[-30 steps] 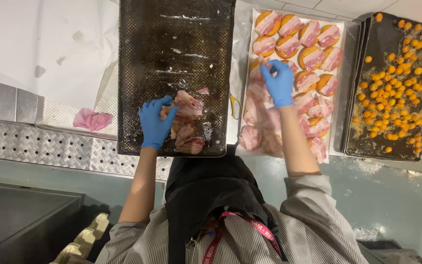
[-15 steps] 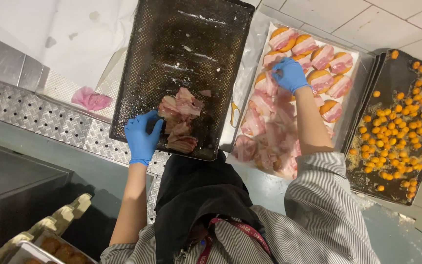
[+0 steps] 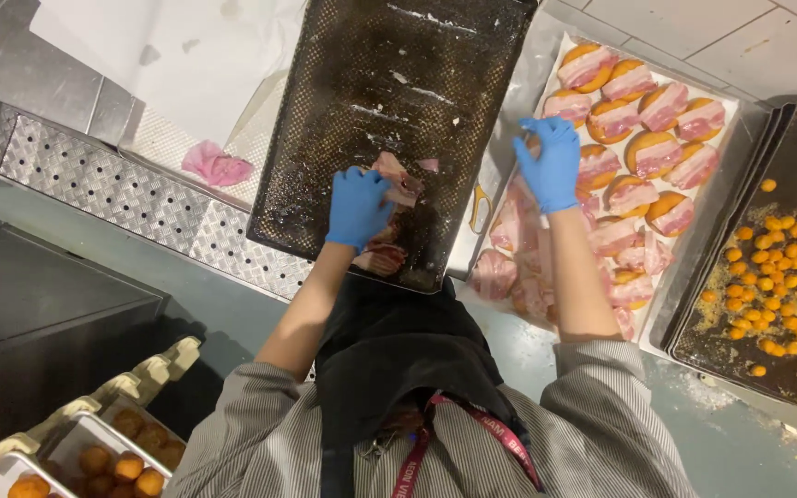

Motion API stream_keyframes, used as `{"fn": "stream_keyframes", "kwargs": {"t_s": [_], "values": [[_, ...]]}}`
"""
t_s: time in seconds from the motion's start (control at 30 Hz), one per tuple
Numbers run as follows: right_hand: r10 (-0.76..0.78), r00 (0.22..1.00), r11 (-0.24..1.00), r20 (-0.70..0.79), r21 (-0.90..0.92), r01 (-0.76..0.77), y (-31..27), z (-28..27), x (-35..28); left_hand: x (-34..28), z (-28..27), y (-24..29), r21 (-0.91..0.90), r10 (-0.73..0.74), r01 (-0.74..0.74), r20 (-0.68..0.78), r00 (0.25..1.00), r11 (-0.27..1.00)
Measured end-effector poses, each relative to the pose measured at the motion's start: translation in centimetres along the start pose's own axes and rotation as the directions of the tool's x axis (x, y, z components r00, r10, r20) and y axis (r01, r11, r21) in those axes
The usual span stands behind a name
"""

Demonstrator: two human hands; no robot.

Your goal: Wrapping small dough balls with strips of raw bacon on baking trays in a bakery kitchen.

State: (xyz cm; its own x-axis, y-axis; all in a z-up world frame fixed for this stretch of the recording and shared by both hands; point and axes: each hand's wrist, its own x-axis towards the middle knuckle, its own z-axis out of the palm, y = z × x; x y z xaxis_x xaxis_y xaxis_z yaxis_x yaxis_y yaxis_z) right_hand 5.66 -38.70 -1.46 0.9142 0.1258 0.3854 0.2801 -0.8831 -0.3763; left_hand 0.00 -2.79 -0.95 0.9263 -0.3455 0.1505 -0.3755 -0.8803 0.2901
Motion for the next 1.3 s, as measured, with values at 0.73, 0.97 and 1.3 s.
{"fn": "stream_keyframes", "kwargs": {"t_s": [0.73,0.97,1.3], "values": [[-0.108,0.970,0.959,0.216,0.281,0.044,-14.0,6.9,-2.2,2.7,1.9,-3.0,-0.202,0.271,-0.314,-0.214,0.938,0.928],[0.016,0.990,0.861,0.137,0.502,-0.083,-14.9,2.8,0.2,3.6,-0.1,-1.6,-0.425,0.042,-0.164,-0.282,0.958,0.890],[0.240,0.971,0.894,-0.016,0.393,-0.215,-3.5,-6.5,-2.1,2.9,-4.3,1.1,-0.497,-0.081,-0.050,-0.237,0.968,0.866]]}}
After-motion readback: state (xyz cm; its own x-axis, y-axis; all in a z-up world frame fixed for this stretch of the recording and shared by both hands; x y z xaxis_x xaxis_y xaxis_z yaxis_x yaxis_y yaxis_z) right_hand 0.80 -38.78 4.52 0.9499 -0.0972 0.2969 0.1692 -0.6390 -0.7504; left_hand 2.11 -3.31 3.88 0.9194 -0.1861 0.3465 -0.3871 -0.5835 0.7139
